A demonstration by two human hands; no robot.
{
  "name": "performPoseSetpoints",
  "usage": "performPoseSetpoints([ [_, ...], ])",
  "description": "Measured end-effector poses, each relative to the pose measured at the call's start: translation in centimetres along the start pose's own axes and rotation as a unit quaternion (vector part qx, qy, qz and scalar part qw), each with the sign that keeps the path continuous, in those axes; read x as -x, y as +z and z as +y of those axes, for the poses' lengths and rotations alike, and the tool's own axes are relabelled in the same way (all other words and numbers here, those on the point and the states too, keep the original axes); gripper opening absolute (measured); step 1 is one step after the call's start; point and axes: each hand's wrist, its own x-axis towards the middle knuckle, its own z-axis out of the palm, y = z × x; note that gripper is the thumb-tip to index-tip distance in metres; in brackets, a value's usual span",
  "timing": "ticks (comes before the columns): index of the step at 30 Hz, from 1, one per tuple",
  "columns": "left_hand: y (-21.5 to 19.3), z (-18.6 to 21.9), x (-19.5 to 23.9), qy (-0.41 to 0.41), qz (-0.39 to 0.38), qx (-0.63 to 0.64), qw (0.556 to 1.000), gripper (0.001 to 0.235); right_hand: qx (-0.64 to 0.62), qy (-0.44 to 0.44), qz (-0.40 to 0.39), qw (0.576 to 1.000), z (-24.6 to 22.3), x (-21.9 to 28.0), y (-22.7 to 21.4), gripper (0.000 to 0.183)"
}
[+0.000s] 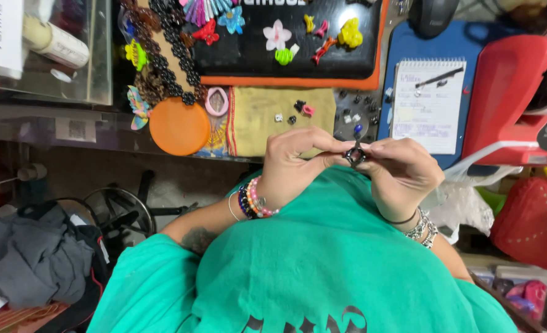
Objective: Organizing hair clips by attaching them to a card and sorting items into a jar
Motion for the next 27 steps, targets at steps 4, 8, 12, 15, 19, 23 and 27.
performPoseSetpoints([
  [4,-0.5,0.1,0.6,0.000,-0.003,0.002,1.000,0.025,0.017,0.003,0.007,1.000,-0.8,0.6,1.0,0.030],
  [8,-2.7,-0.9,-0.9,0.071,-0.020,-0.141,0.987,0.044,0.056,0.126,0.024,0.990,-0.6,0.2,1.9,0.019],
  [12,-7.9,-2.7,-2.7,0.077,0.018,-0.309,0.948,0.017,-0.199,0.403,0.171,0.877,1.5,1.9,0.4,0.016],
  [15,-9.9,-3.6,-3.5,0.083,-0.095,-0.385,0.914,0.014,-0.452,0.459,0.224,0.732,2.5,2.7,-0.5,0.023],
  [19,-9.0,-5.8,-3.0,0.048,-0.200,-0.401,0.893,0.025,-0.412,0.476,0.188,0.754,1.6,3.2,0.8,0.031],
  [23,-8.3,-7.6,-3.4,0.053,-0.235,-0.439,0.866,0.040,-0.400,0.464,0.159,0.774,1.2,3.3,1.6,0.028],
  [27,-7.9,-8.5,-4.3,0.084,-0.217,-0.477,0.847,0.019,-0.311,0.488,0.130,0.805,1.9,4.9,1.9,0.025],
])
